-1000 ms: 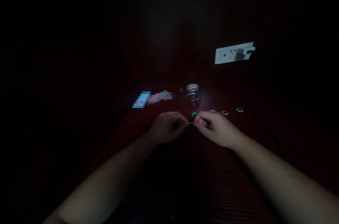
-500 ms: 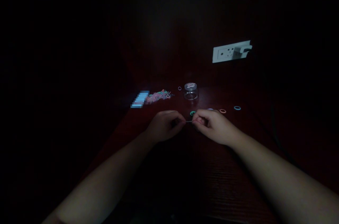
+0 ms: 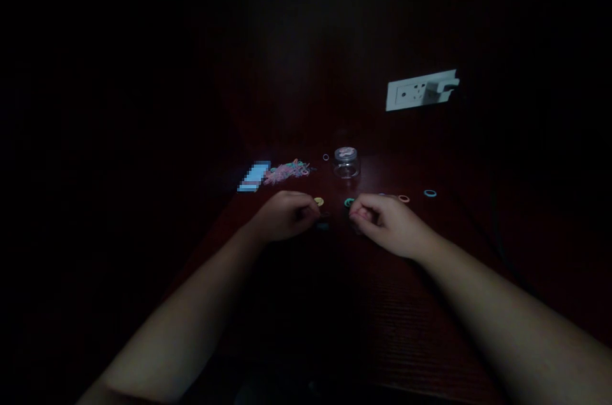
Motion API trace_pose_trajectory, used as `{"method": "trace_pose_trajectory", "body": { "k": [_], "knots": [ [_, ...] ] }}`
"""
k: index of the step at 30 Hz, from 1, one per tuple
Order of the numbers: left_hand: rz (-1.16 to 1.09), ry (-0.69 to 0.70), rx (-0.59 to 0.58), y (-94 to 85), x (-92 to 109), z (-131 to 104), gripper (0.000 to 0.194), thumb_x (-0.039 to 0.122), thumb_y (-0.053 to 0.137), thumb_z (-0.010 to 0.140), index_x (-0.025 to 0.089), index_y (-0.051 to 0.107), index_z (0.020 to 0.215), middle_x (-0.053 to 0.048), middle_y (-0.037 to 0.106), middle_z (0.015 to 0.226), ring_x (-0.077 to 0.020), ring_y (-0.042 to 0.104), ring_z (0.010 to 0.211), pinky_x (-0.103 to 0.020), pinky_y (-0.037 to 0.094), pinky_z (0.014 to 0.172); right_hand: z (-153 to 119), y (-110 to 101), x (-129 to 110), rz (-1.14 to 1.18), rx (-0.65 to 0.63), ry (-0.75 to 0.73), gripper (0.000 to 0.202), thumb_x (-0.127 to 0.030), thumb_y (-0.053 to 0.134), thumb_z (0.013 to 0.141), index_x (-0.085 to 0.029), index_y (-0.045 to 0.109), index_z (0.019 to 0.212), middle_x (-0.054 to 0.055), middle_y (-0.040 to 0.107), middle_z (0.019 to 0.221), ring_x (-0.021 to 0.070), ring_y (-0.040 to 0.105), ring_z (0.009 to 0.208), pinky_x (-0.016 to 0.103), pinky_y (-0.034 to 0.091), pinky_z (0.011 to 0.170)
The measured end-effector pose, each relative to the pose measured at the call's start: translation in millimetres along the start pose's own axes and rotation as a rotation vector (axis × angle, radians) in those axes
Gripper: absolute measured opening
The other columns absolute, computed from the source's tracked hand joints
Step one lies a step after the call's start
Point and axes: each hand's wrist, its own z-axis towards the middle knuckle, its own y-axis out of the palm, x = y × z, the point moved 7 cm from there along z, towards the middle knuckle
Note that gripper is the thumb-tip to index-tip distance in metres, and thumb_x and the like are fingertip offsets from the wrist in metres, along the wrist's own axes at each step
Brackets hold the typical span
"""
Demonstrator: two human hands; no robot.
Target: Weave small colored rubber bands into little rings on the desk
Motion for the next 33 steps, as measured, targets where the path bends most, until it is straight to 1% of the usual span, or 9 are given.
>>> {"method": "trace_pose_trajectory", "body": {
  "k": [2, 4, 7, 10, 13, 16, 19, 25, 33],
  "knots": [
    [0.022, -0.121, -0.071, -7.6, -24, -5, 0.012, 0.019, 0.059, 0.080, 0.017, 0.071, 0.082, -0.001, 0.068, 0.074, -0.0100, 0.058, 0.064, -0.022, 0.043, 0.062, 0, 1, 2, 0.010, -0.005, 0.009, 0.019, -0.034, 0.056, 0.090, -0.018, 0.061, 0.080, 0.002, 0.061, 0.065, 0.0136, 0.052, 0.058, 0.026, 0.041, 0.053],
    [-0.002, -0.251, -0.137, -13.7, -44, -13, 0.013, 0.020, 0.060, 0.078, 0.017, 0.072, 0.082, 0.000, 0.069, 0.072, -0.0098, 0.058, 0.062, -0.021, 0.042, 0.059, -1, 1, 4, 0.006, -0.009, 0.007, 0.020, -0.034, 0.057, 0.090, -0.018, 0.061, 0.079, 0.002, 0.061, 0.065, 0.0138, 0.052, 0.058, 0.026, 0.042, 0.054],
    [-0.056, -0.368, -0.230, -16.3, -58, -22, 0.015, 0.023, 0.062, 0.076, 0.016, 0.074, 0.081, -0.001, 0.070, 0.073, -0.0101, 0.060, 0.064, -0.020, 0.042, 0.059, -1, 0, 6, 0.013, -0.012, 0.005, 0.021, -0.035, 0.057, 0.090, -0.018, 0.062, 0.079, 0.002, 0.061, 0.065, 0.0139, 0.052, 0.059, 0.027, 0.043, 0.056],
    [-0.067, -0.403, -0.282, -15.0, -60, -27, 0.016, 0.020, 0.060, 0.074, 0.016, 0.075, 0.079, 0.000, 0.070, 0.071, -0.0095, 0.059, 0.063, -0.021, 0.042, 0.061, 0, 1, 9, 0.027, -0.012, 0.013, 0.021, -0.035, 0.058, 0.090, -0.017, 0.063, 0.080, 0.002, 0.062, 0.065, 0.0141, 0.053, 0.059, 0.027, 0.043, 0.056],
    [-0.068, -0.398, -0.301, -13.0, -58, -27, 0.019, 0.016, 0.059, 0.071, 0.016, 0.076, 0.079, 0.000, 0.070, 0.070, -0.0096, 0.059, 0.063, -0.022, 0.043, 0.064, 0, 1, 11, 0.024, -0.002, 0.014, 0.021, -0.035, 0.059, 0.088, -0.017, 0.063, 0.079, 0.003, 0.062, 0.066, 0.0146, 0.054, 0.060, 0.027, 0.044, 0.057],
    [-0.076, -0.410, -0.315, -12.5, -58, -27, 0.020, 0.017, 0.058, 0.071, 0.016, 0.077, 0.080, 0.000, 0.072, 0.072, -0.0103, 0.060, 0.064, -0.023, 0.043, 0.066, 0, 1, 11, 0.042, -0.002, 0.019, 0.021, -0.035, 0.059, 0.088, -0.017, 0.063, 0.079, 0.003, 0.063, 0.066, 0.0151, 0.055, 0.060, 0.028, 0.044, 0.056],
    [-0.068, -0.438, -0.334, -13.6, -58, -28, 0.020, 0.019, 0.059, 0.070, 0.017, 0.076, 0.081, -0.001, 0.072, 0.074, -0.0108, 0.061, 0.065, -0.023, 0.043, 0.064, 0, 0, 10, 0.052, 0.001, 0.021, 0.020, -0.035, 0.059, 0.088, -0.017, 0.063, 0.079, 0.004, 0.064, 0.066, 0.0150, 0.056, 0.060, 0.028, 0.045, 0.057],
    [-0.069, -0.502, -0.417, -12.2, -61, -34, 0.017, 0.023, 0.063, 0.067, 0.018, 0.075, 0.077, 0.001, 0.071, 0.073, -0.0113, 0.061, 0.063, -0.022, 0.040, 0.057, 0, -1, 8, 0.024, 0.009, 0.005, 0.022, -0.035, 0.059, 0.088, -0.016, 0.063, 0.078, 0.002, 0.061, 0.064, 0.0138, 0.052, 0.058, 0.027, 0.043, 0.056],
    [-0.041, -0.537, -0.439, -12.5, -62, -35, 0.016, 0.023, 0.064, 0.064, 0.019, 0.074, 0.075, 0.002, 0.070, 0.071, -0.0120, 0.061, 0.064, -0.022, 0.041, 0.057, 0, 0, 6, 0.036, 0.009, 0.008, 0.022, -0.035, 0.058, 0.089, -0.017, 0.062, 0.078, 0.002, 0.060, 0.064, 0.0135, 0.051, 0.058, 0.027, 0.043, 0.055]
  ]
}}
